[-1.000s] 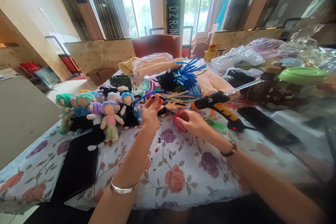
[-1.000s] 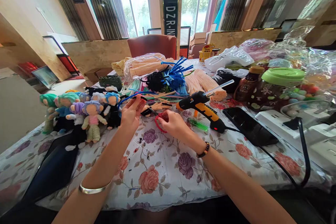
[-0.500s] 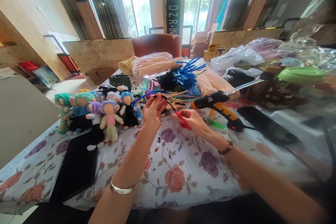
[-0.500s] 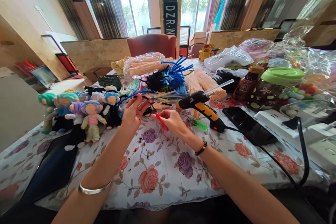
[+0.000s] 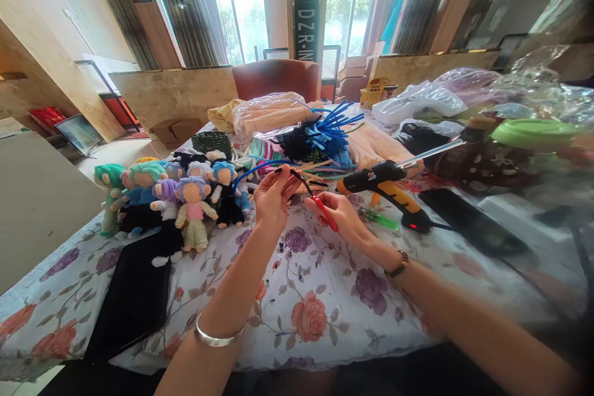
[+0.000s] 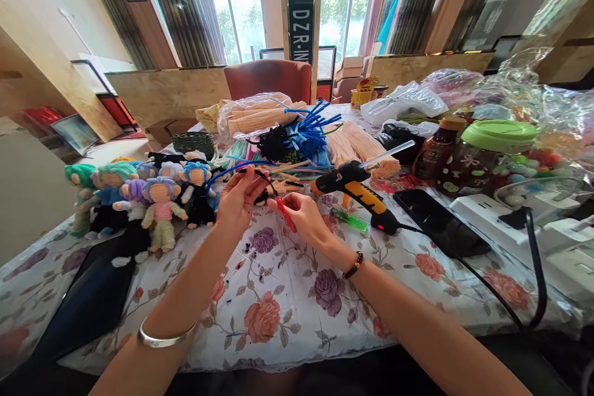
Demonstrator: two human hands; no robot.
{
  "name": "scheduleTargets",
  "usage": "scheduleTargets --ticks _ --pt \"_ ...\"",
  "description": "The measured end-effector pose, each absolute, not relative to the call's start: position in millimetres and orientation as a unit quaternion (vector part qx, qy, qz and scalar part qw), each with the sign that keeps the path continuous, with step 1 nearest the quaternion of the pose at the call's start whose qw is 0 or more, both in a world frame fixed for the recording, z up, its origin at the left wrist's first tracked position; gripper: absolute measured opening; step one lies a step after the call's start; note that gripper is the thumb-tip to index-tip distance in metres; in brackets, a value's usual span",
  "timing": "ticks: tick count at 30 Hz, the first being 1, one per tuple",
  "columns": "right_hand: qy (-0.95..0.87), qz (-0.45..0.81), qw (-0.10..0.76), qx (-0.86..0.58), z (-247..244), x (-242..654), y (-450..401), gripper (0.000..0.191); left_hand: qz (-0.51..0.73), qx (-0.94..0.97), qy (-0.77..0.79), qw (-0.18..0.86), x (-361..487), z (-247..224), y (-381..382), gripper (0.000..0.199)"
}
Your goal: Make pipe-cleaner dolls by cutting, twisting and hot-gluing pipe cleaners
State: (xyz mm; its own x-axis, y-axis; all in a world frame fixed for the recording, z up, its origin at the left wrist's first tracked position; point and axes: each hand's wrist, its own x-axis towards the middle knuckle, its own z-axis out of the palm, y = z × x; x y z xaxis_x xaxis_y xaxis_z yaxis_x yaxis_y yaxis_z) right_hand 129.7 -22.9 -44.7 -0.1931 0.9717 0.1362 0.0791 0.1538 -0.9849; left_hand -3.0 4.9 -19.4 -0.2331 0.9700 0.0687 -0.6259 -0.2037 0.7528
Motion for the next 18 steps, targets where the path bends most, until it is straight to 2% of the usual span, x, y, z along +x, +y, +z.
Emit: scheduleTargets --ticks 18 --pt "-0.594 0.483 0.490 -0.417 -47.5 123.3 -23.2 0.047 0.740 0.282 0.275 0.545 0.3 -19.0 1.9 0.020"
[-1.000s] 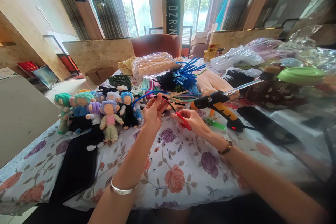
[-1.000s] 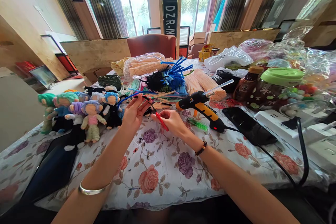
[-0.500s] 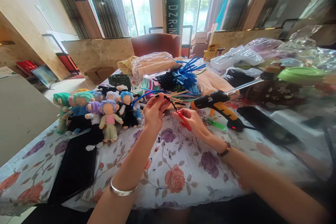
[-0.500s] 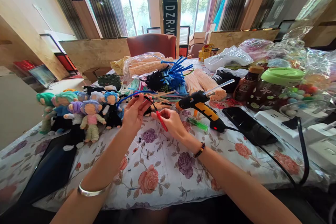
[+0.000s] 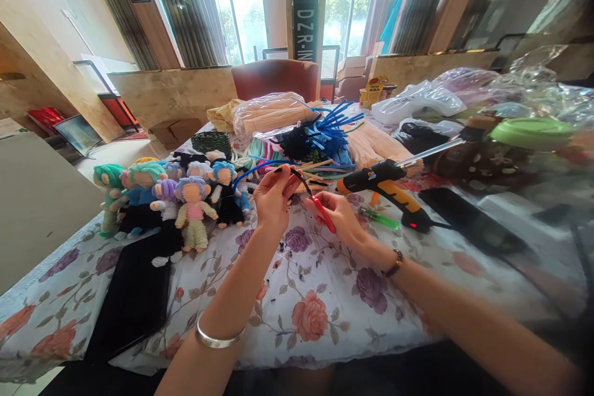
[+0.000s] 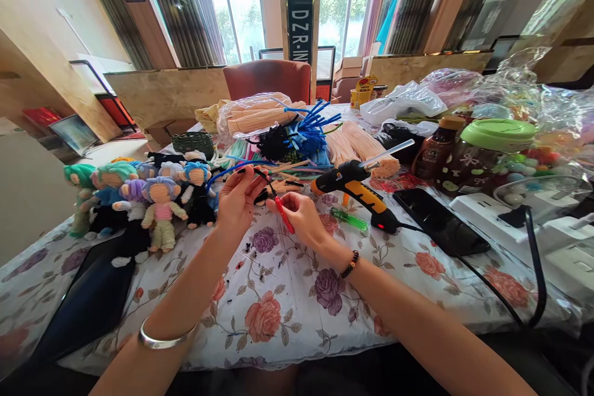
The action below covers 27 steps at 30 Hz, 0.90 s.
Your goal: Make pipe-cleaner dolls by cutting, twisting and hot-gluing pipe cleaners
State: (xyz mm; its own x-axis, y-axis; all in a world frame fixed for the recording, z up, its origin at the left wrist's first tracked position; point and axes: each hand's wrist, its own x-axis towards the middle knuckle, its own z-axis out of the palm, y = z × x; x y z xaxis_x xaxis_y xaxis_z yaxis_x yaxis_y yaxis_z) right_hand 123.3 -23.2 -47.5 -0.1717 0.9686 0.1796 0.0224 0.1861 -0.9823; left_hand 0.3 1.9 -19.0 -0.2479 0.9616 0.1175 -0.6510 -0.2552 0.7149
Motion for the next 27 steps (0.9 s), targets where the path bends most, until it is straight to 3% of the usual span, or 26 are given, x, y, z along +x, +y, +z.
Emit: scheduleTargets --ticks 27 --pt "-0.595 0.454 0.520 -0.412 -53.8 120.3 -20.4 0.045 0.739 0.281 0.266 0.552 0.5 -14.7 -0.8 0.017"
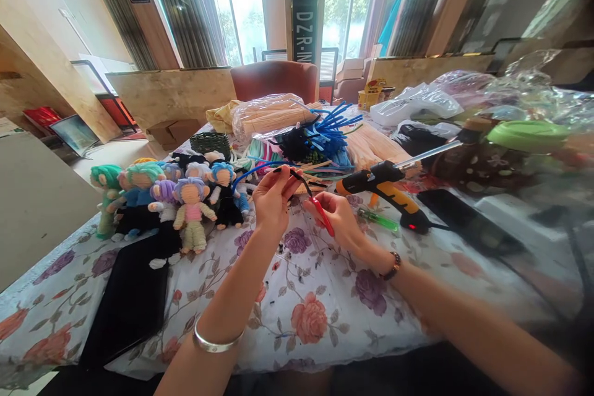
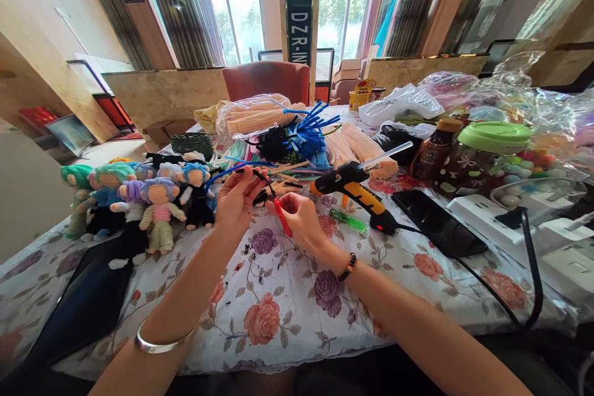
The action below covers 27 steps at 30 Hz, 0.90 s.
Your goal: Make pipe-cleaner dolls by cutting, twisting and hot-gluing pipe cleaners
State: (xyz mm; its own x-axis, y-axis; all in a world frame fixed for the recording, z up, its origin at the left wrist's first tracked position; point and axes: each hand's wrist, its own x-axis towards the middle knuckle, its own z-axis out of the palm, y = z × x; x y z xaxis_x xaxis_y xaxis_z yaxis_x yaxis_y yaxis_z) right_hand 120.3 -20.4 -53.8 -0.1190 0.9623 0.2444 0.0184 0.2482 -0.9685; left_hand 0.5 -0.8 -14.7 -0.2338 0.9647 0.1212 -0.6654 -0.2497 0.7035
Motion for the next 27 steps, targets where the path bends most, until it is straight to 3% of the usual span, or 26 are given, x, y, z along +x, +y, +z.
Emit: scheduleTargets --ticks 27 --pt "-0.585 0.453 0.521 -0.425 -53.9 118.2 -23.0 0.044 0.741 0.275 0.261 0.554 1.5 -14.7 -1.7 0.012"
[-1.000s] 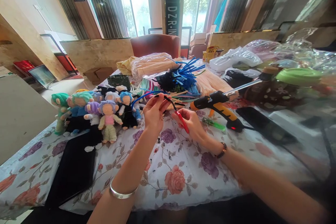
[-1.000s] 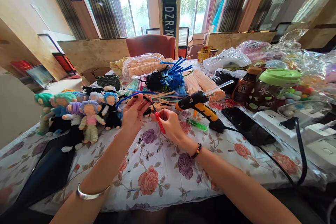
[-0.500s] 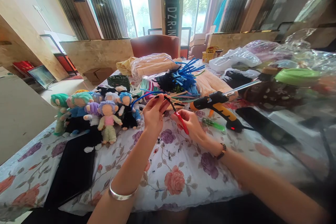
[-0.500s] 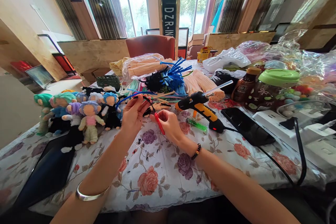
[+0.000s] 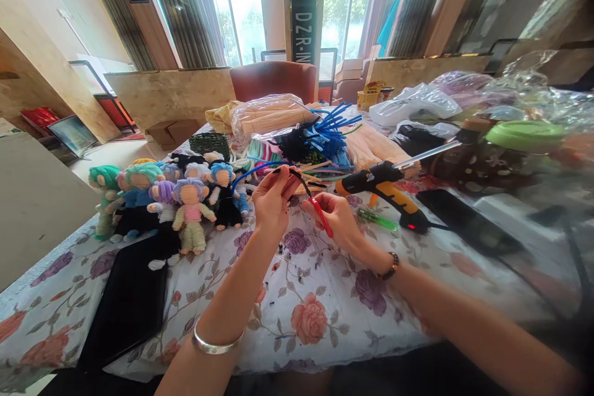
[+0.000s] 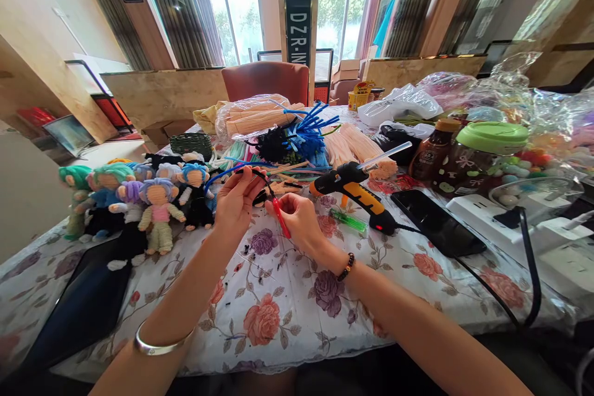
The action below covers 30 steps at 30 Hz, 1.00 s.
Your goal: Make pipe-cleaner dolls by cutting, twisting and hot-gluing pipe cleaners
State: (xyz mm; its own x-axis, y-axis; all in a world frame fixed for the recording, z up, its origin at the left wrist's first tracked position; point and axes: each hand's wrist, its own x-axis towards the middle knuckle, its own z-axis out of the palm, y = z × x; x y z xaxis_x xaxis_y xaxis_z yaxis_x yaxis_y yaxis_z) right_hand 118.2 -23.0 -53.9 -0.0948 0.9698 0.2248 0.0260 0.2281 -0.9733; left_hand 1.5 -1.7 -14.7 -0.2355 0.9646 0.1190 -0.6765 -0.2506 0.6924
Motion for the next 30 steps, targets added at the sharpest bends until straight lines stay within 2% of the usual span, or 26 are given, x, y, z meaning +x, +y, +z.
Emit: scheduleTargets --ticks 30 --pt "-0.597 0.418 0.529 -0.434 -52.2 118.8 -23.0 0.044 0.734 0.302 0.274 0.543 2.5 -13.5 -2.1 0.008"
